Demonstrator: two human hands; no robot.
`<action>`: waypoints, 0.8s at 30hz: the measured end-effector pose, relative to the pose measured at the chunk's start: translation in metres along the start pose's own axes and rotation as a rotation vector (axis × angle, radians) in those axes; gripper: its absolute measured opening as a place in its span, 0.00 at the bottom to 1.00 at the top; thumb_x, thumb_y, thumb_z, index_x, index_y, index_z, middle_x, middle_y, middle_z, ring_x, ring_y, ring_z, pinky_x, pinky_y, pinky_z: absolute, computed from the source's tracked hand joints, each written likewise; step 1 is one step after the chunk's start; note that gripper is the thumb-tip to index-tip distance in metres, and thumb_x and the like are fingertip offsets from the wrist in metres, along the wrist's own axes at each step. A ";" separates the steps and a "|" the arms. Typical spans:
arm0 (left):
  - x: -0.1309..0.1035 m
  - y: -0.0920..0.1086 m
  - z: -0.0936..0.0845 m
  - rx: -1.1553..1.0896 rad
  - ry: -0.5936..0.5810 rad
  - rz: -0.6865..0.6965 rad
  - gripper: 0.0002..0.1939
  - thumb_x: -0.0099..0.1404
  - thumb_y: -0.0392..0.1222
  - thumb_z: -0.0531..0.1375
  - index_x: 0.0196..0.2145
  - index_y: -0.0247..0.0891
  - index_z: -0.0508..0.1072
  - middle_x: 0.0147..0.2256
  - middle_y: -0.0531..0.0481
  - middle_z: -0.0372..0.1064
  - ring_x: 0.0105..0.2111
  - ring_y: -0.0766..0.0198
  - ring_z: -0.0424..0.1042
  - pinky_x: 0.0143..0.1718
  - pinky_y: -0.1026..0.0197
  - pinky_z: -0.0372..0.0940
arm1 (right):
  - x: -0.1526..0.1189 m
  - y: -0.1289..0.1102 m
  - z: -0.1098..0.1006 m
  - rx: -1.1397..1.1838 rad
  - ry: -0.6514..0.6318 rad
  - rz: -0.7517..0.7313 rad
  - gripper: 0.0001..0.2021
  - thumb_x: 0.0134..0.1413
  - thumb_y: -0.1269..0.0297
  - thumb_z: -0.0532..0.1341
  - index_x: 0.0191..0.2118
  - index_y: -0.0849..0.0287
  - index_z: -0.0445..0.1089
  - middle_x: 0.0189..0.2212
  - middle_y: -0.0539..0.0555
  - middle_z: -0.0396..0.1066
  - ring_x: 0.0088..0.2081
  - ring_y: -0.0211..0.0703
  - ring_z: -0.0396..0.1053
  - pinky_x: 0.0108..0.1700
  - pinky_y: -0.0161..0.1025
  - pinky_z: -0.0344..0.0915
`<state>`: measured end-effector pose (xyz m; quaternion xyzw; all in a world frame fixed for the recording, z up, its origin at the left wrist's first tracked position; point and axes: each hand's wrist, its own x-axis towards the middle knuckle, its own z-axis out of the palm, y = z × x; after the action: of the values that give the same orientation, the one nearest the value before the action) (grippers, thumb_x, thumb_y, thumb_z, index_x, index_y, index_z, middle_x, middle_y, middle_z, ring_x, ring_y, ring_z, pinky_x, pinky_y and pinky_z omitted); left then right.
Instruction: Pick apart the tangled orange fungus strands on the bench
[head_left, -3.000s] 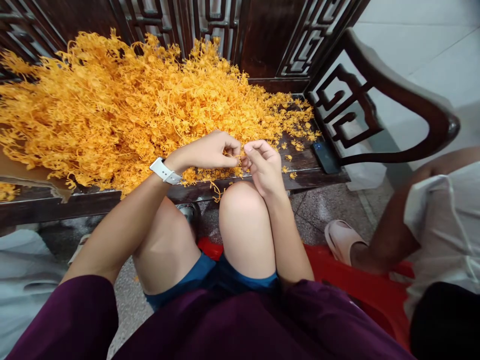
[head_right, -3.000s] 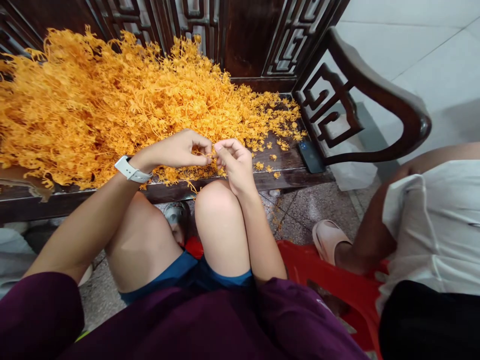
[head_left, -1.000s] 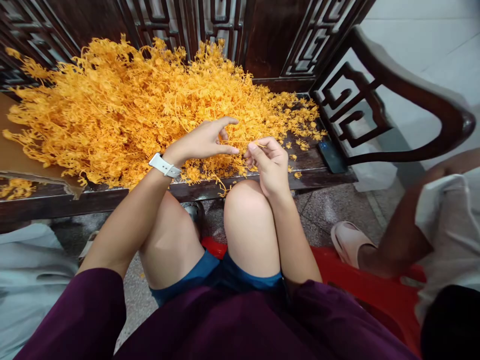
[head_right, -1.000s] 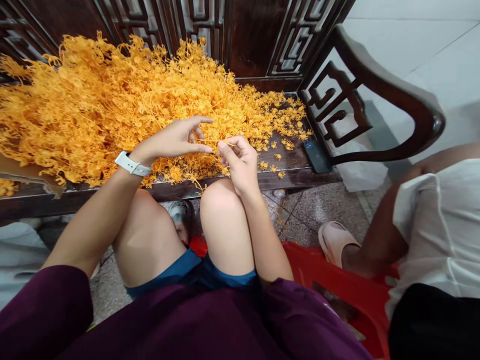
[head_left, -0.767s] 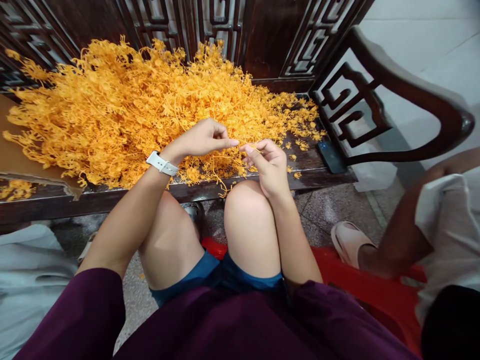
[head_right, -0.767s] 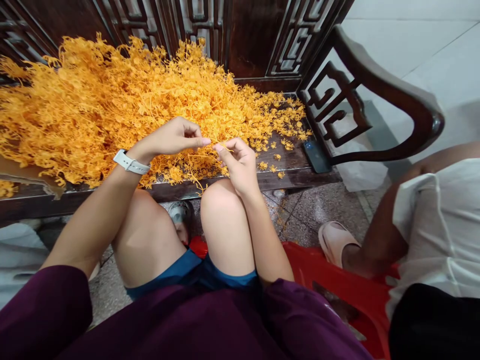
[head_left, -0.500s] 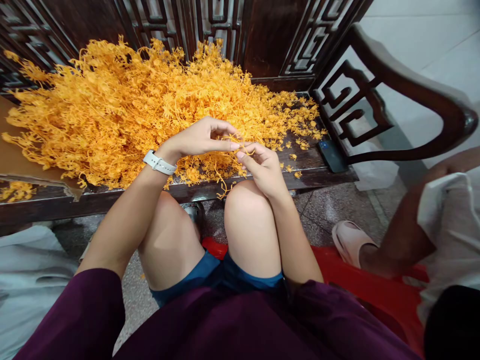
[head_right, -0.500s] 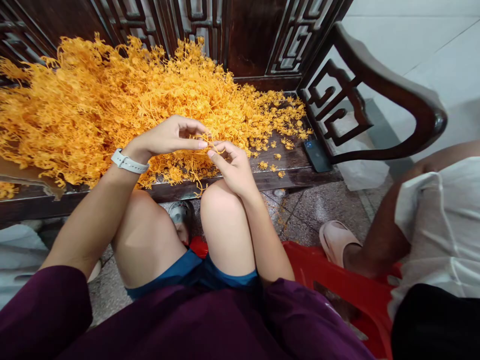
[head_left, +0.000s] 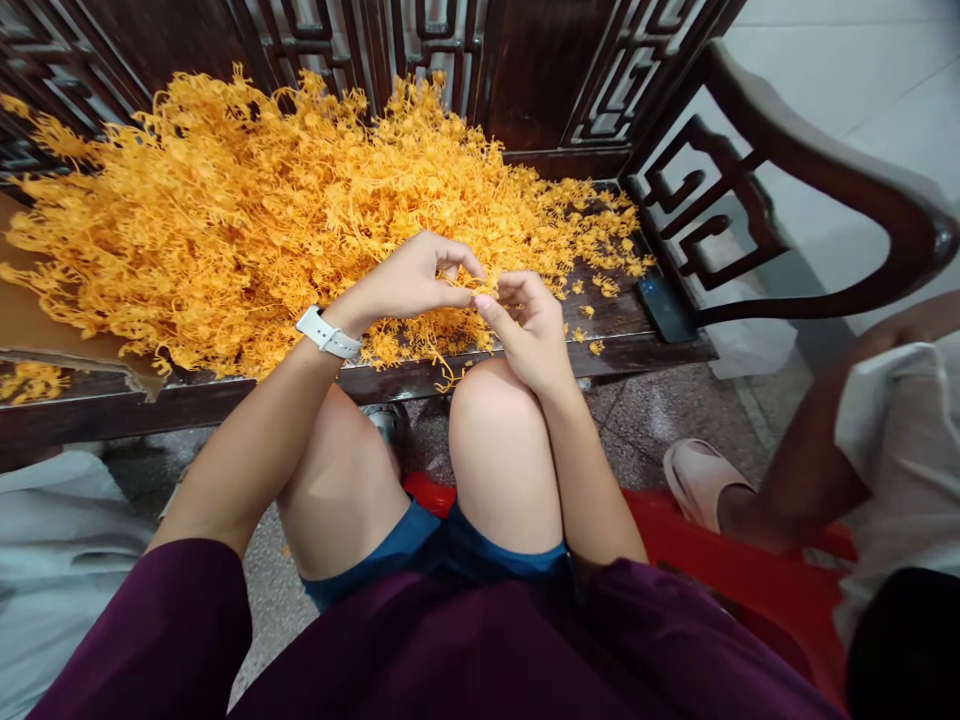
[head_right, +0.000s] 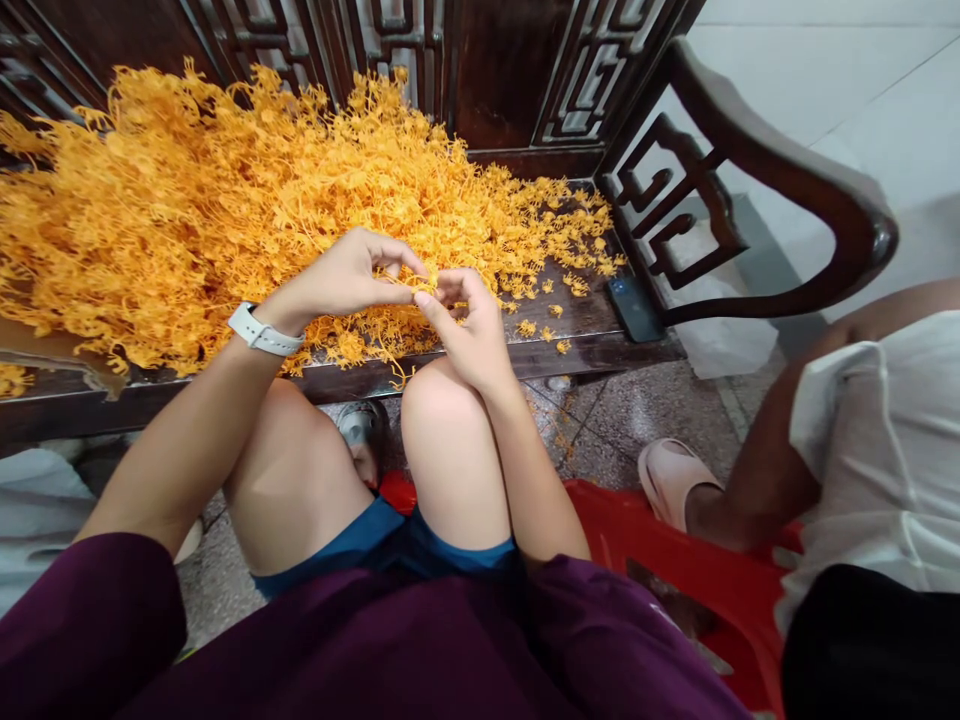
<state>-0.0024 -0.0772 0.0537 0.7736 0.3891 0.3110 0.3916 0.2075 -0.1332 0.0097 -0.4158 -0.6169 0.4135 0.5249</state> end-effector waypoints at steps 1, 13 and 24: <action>0.001 0.001 0.001 0.005 0.010 0.001 0.12 0.60 0.44 0.75 0.40 0.38 0.85 0.24 0.55 0.67 0.26 0.68 0.63 0.33 0.58 0.60 | 0.000 0.000 0.000 0.014 0.001 0.004 0.18 0.63 0.45 0.75 0.43 0.52 0.75 0.38 0.50 0.76 0.41 0.43 0.73 0.45 0.43 0.67; 0.008 -0.013 0.010 -0.070 0.108 0.077 0.27 0.73 0.70 0.60 0.36 0.42 0.69 0.36 0.48 0.73 0.37 0.63 0.70 0.45 0.55 0.68 | 0.003 0.003 -0.001 0.288 0.131 0.064 0.18 0.64 0.44 0.73 0.35 0.51 0.75 0.33 0.50 0.76 0.34 0.41 0.69 0.40 0.42 0.67; 0.005 0.001 0.014 -0.180 0.052 0.050 0.31 0.61 0.65 0.74 0.30 0.42 0.61 0.35 0.48 0.76 0.39 0.62 0.77 0.42 0.55 0.71 | 0.003 0.003 -0.001 0.348 0.123 0.039 0.14 0.64 0.48 0.74 0.34 0.51 0.77 0.30 0.49 0.71 0.32 0.41 0.66 0.39 0.42 0.64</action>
<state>0.0119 -0.0785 0.0482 0.7365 0.3500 0.3743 0.4416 0.2087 -0.1294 0.0081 -0.3552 -0.4946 0.4980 0.6174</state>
